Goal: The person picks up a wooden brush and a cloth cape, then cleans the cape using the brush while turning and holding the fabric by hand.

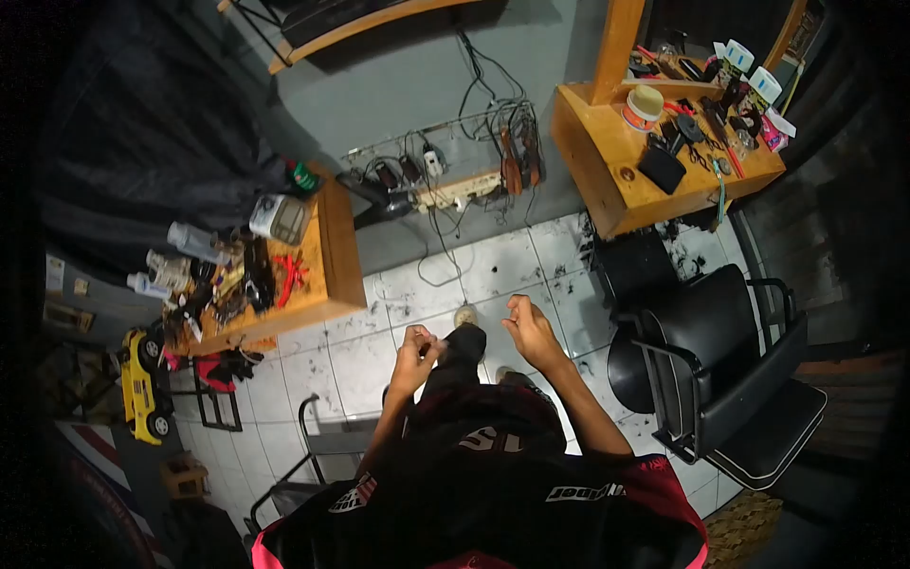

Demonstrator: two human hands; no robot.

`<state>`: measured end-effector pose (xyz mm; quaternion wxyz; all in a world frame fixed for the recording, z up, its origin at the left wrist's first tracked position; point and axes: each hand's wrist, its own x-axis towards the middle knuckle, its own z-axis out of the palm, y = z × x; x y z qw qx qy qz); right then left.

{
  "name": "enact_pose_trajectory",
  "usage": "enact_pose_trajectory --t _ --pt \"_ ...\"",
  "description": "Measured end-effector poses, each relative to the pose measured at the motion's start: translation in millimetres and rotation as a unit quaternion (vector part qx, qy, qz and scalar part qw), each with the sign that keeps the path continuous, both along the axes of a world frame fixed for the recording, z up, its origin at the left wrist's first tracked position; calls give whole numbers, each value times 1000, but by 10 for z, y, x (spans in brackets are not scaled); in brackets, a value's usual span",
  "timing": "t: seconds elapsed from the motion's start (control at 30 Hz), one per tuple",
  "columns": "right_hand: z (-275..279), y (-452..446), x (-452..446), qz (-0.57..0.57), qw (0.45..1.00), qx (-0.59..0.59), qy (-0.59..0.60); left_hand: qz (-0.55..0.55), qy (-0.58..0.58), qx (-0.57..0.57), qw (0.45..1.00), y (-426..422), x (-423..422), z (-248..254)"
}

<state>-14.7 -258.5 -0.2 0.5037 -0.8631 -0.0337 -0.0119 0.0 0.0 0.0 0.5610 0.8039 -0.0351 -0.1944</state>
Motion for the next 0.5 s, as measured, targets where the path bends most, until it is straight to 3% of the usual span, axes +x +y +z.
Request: enact_pose_trajectory --t 0.07,0.1,0.17,0.33,0.4,0.5 --pt "-28 38 -45 -35 999 -8 17 3 52 52 997 -80 40 248" --pt "25 -117 705 -43 998 -41 -3 -5 33 19 999 -256 834 108" --pt "129 32 940 -73 989 -97 -80 -87 -128 59 986 -138 1146 117" --pt "33 -6 1519 -111 983 -125 -78 -109 -35 4 993 -157 1880 45" --pt "-68 -69 1741 -137 981 -113 -71 -136 -134 42 981 -231 2187 -94" --pt "-46 -157 2085 -159 980 -105 -58 -152 -147 63 975 -432 2547 -116"
